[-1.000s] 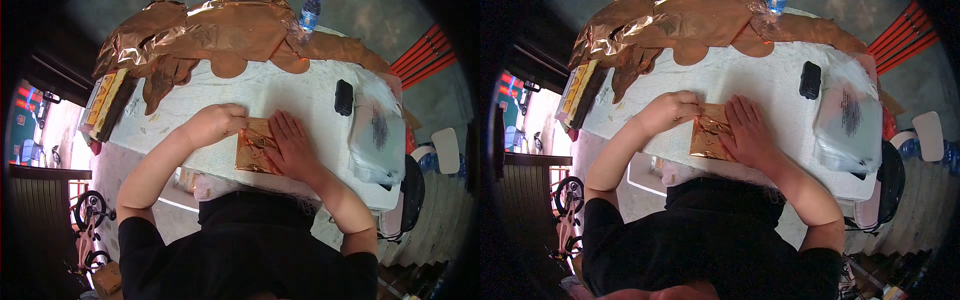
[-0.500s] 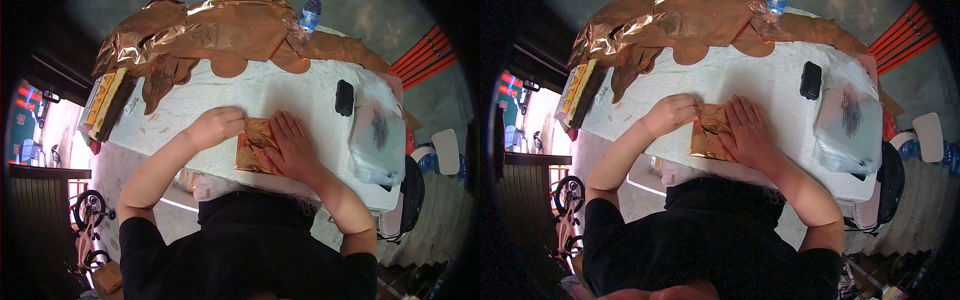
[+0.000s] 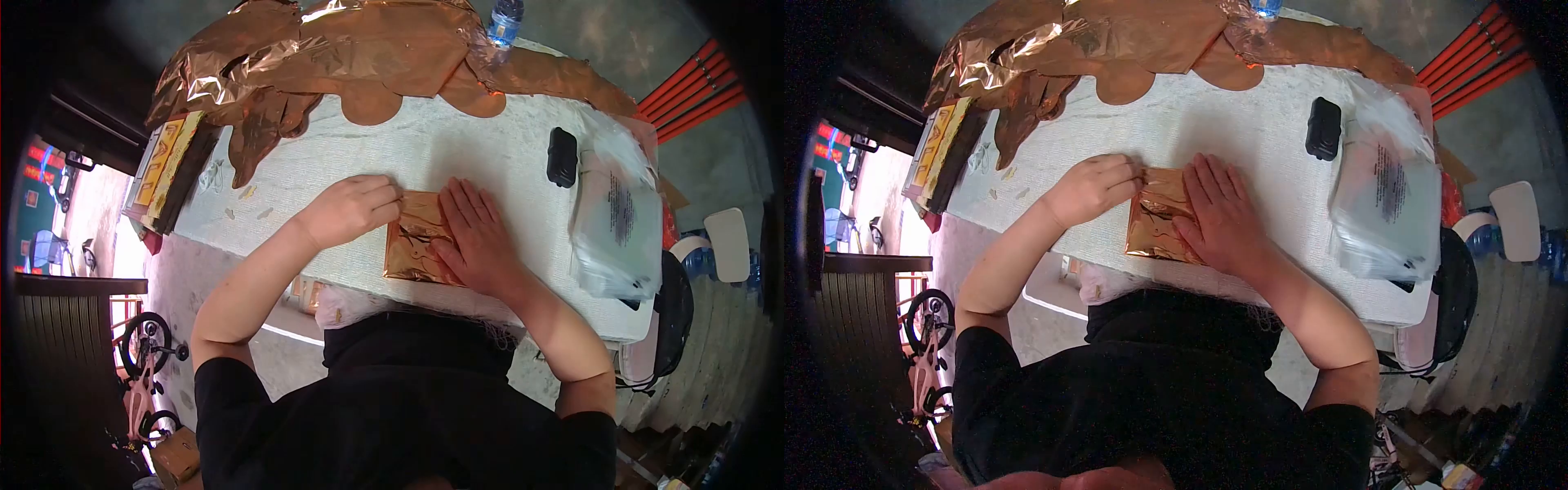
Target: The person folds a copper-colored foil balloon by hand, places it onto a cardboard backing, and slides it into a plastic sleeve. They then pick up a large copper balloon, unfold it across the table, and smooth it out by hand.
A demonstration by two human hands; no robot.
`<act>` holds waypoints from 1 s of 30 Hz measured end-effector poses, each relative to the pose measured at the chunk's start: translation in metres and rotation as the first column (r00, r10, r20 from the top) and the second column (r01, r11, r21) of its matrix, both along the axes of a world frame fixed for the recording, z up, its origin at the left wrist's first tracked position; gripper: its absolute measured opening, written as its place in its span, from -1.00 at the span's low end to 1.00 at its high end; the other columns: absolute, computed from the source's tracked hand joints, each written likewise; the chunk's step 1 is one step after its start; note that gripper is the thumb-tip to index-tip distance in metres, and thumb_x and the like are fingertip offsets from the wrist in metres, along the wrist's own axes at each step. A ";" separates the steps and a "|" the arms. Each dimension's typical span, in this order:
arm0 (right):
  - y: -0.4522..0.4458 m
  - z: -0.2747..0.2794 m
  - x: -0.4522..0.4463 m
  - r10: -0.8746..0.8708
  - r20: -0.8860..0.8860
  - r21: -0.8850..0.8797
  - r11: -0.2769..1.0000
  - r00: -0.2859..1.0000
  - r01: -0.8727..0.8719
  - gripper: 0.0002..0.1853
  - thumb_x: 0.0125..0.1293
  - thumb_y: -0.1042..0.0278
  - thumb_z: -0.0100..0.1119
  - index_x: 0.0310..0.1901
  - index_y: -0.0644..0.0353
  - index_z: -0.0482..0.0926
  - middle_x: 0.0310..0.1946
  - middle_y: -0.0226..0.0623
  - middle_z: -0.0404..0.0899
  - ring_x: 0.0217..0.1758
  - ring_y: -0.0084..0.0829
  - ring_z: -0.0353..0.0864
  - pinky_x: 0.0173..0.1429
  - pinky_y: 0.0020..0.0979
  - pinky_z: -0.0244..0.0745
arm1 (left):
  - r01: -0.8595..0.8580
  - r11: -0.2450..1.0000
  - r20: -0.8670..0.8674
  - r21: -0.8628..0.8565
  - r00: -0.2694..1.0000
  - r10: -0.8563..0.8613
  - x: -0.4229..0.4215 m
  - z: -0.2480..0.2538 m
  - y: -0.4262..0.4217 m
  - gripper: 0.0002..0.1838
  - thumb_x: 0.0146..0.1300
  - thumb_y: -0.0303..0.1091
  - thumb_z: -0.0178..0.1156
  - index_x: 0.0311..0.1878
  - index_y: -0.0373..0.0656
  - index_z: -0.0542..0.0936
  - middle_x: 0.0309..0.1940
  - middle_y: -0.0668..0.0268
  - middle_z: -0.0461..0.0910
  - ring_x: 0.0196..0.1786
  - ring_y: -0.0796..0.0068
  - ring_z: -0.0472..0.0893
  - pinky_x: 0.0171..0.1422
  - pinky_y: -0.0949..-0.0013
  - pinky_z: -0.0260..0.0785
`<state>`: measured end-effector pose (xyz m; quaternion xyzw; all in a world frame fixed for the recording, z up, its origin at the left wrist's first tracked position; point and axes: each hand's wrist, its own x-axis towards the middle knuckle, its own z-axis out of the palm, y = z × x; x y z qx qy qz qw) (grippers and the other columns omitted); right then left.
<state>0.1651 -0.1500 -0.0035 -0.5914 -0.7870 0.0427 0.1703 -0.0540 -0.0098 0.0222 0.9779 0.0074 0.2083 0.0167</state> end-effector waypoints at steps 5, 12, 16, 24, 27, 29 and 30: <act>-0.001 0.003 -0.001 0.001 0.005 -0.003 1.000 1.000 -0.001 -0.28 0.36 0.03 0.00 0.39 0.39 0.17 0.43 0.10 0.13 0.52 0.00 0.06 0.57 -0.04 -0.18 | 0.003 1.000 -0.087 0.014 0.996 -0.002 -0.005 0.002 0.001 -0.82 0.00 -0.43 0.21 -0.27 -0.19 0.61 -0.21 0.30 0.58 -0.07 0.31 0.58 -0.03 0.34 0.53; -0.002 0.004 -0.001 0.012 0.018 0.001 1.000 1.000 -0.012 -0.30 0.37 0.03 0.00 0.42 0.28 0.17 0.43 0.10 0.12 0.52 0.02 0.06 0.56 -0.01 -0.17 | -0.019 0.996 -0.086 -0.088 0.996 0.011 -0.010 -0.001 0.000 -0.75 0.03 -0.44 0.20 -0.16 -0.19 0.65 -0.15 0.30 0.60 0.00 0.29 0.57 0.06 0.31 0.51; -0.002 0.005 -0.001 0.018 0.039 0.010 1.000 0.999 -0.018 -0.28 0.35 -0.02 0.03 0.42 0.24 0.18 0.43 0.11 0.12 0.51 0.04 0.06 0.56 0.01 -0.17 | -0.070 0.985 -0.086 -0.158 0.995 0.057 -0.017 0.007 -0.013 -0.61 -0.01 -0.45 0.21 -0.03 -0.18 0.66 -0.10 0.23 0.58 0.07 0.20 0.54 0.17 0.21 0.47; 0.000 0.011 -0.004 0.017 0.004 -0.030 0.999 1.000 -0.017 -0.19 0.26 -0.13 0.14 0.41 0.23 0.21 0.43 0.10 0.11 0.51 0.06 0.07 0.55 0.03 -0.14 | -0.124 0.953 -0.044 -0.278 0.992 0.116 -0.024 0.006 -0.021 -0.57 -0.03 -0.49 0.22 0.00 -0.19 0.65 -0.03 0.17 0.57 0.11 0.13 0.52 0.24 0.16 0.39; 0.000 0.008 -0.004 0.020 0.023 -0.002 1.000 1.000 -0.020 -0.21 0.29 -0.21 0.06 0.37 0.23 0.27 0.41 0.11 0.15 0.48 0.09 0.10 0.54 0.05 -0.12 | -0.076 0.888 0.026 -0.453 0.995 0.098 -0.025 0.001 -0.016 -0.63 0.03 -0.56 0.23 -0.03 -0.21 0.65 -0.05 0.17 0.57 0.08 0.13 0.54 0.18 0.18 0.42; 0.000 0.007 -0.004 0.021 0.025 0.009 1.000 0.999 -0.021 -0.22 0.29 -0.21 0.06 0.37 0.23 0.28 0.40 0.11 0.17 0.47 0.10 0.11 0.54 0.05 -0.11 | -0.123 0.791 0.047 -0.599 0.981 0.188 -0.026 -0.002 -0.014 -0.71 0.11 -0.62 0.23 -0.05 -0.23 0.65 -0.07 0.18 0.57 0.03 0.15 0.56 0.10 0.23 0.45; 0.000 0.006 -0.004 0.013 0.028 0.018 1.000 1.000 -0.013 -0.22 0.29 -0.21 0.07 0.36 0.24 0.29 0.39 0.11 0.18 0.47 0.10 0.11 0.53 0.06 -0.11 | -0.128 0.791 0.045 -0.598 0.980 0.192 -0.025 -0.001 -0.013 -0.71 0.11 -0.62 0.23 -0.05 -0.23 0.65 -0.07 0.18 0.57 0.03 0.15 0.56 0.10 0.23 0.45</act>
